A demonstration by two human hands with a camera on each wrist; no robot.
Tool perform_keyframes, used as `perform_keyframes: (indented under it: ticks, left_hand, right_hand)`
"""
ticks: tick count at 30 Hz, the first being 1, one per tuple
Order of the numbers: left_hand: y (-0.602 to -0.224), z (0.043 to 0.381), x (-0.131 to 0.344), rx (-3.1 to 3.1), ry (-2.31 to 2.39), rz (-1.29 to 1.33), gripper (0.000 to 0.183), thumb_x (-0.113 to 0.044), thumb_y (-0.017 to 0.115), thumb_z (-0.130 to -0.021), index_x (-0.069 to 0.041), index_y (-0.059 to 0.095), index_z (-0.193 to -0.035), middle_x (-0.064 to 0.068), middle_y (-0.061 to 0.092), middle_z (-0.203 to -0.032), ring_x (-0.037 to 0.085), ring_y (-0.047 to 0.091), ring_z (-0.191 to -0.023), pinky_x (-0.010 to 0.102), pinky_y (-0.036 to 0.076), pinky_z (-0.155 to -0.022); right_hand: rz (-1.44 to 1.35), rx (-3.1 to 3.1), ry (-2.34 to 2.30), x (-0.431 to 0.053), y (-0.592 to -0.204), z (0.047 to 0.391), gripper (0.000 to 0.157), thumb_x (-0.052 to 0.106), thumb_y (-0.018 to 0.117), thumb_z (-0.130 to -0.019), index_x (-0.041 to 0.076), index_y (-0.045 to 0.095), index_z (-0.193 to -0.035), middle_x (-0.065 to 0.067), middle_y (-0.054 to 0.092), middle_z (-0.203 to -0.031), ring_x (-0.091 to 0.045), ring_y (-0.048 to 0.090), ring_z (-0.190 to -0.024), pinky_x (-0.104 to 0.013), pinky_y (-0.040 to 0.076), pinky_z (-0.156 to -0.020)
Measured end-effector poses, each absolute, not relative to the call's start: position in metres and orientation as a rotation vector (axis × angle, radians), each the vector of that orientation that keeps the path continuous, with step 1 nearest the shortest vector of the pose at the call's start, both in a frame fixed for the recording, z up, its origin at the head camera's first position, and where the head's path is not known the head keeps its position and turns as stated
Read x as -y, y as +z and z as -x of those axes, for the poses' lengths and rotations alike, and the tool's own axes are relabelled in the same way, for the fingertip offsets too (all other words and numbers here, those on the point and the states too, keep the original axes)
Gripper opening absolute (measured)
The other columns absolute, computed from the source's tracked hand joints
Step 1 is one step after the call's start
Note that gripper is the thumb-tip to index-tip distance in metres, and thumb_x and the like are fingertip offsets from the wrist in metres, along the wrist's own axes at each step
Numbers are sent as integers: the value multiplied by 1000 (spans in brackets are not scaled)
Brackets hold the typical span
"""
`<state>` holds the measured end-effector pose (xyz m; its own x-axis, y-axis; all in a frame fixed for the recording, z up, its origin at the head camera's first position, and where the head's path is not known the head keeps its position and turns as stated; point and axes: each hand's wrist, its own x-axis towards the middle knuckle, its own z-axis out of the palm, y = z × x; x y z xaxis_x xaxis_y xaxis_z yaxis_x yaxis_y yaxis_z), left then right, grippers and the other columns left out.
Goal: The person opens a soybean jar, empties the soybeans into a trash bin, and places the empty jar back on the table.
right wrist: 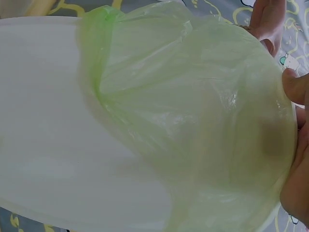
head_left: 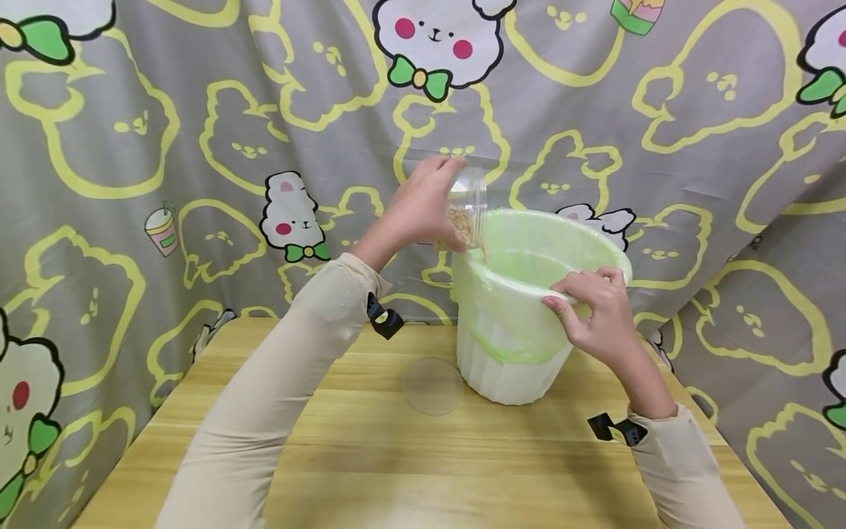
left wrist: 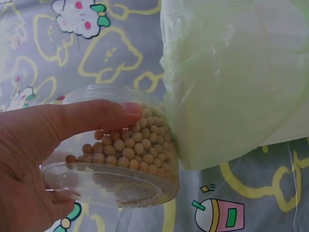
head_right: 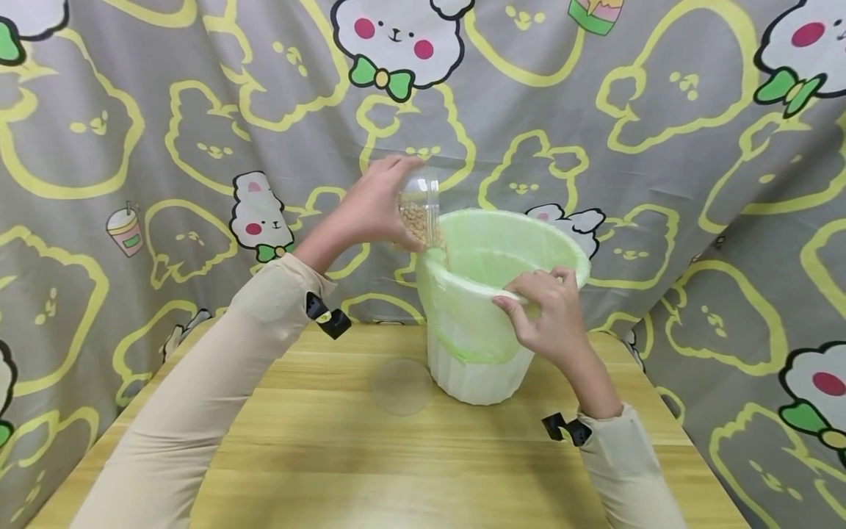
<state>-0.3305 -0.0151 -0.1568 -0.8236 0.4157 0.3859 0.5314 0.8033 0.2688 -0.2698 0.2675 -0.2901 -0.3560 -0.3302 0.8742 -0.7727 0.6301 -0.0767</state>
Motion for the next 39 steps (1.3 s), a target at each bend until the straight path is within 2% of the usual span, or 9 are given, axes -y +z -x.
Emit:
perform_keyframes:
  ticks: [4, 11, 15, 18, 32, 39]
  left_hand:
    - [-157, 330, 16, 2698, -552, 705, 122, -32, 99, -59, -20, 31, -160, 5, 30, -165, 25, 25, -154, 46, 40, -118]
    - [-156, 329, 17, 2707, -563, 701, 121, -33, 98, -62, -21, 29, -160, 5, 28, -166, 25, 23, -155, 47, 38, -119]
    - [-155, 328, 16, 2711, -539, 708, 121, -33, 98, -62, -20, 29, -160, 4, 29, -166, 25, 22, -155, 47, 39, -119]
    - [-156, 328, 16, 2693, -536, 717, 120, -33, 98, -62, -19, 30, -160, 4, 30, -165, 26, 23, -154, 47, 39, -118]
    - [-156, 327, 14, 2664, -522, 754, 122, -29, 100, -58, -22, 33, -159, 3, 30, -165, 25, 22, -155, 49, 38, -119]
    - [-157, 328, 12, 2635, -492, 776, 123, -28, 101, -55, -21, 34, -158, 3, 33, -164, 26, 24, -155, 49, 39, -118]
  right_hand:
    - [-861, 1947, 618, -268, -290, 269, 53, 57, 56, -99, 12, 73, -78, -3, 70, -71, -18, 57, -65, -36, 29, -87]
    - [-873, 1971, 609, -267, -289, 270, 39, 43, 65, -98, 10, 73, -79, -4, 71, -73, -20, 59, -67, -36, 28, -87]
    - [-867, 1981, 610, -267, -289, 269, 47, 51, 59, -100, 12, 72, -78, -3, 71, -73, -18, 58, -67, -37, 28, -87]
    - [-874, 1978, 599, -268, -289, 269, 47, 50, 59, -100, 10, 72, -79, -4, 71, -73, -19, 58, -68, -37, 29, -87]
    - [-865, 2007, 588, -269, -287, 267, 28, 33, 70, -94, 9, 73, -81, -5, 72, -75, -20, 60, -70, -38, 29, -88]
    - [-852, 2020, 616, -269, -287, 266, 39, 45, 64, -98, 12, 72, -79, -3, 71, -75, -17, 58, -71, -38, 29, -88]
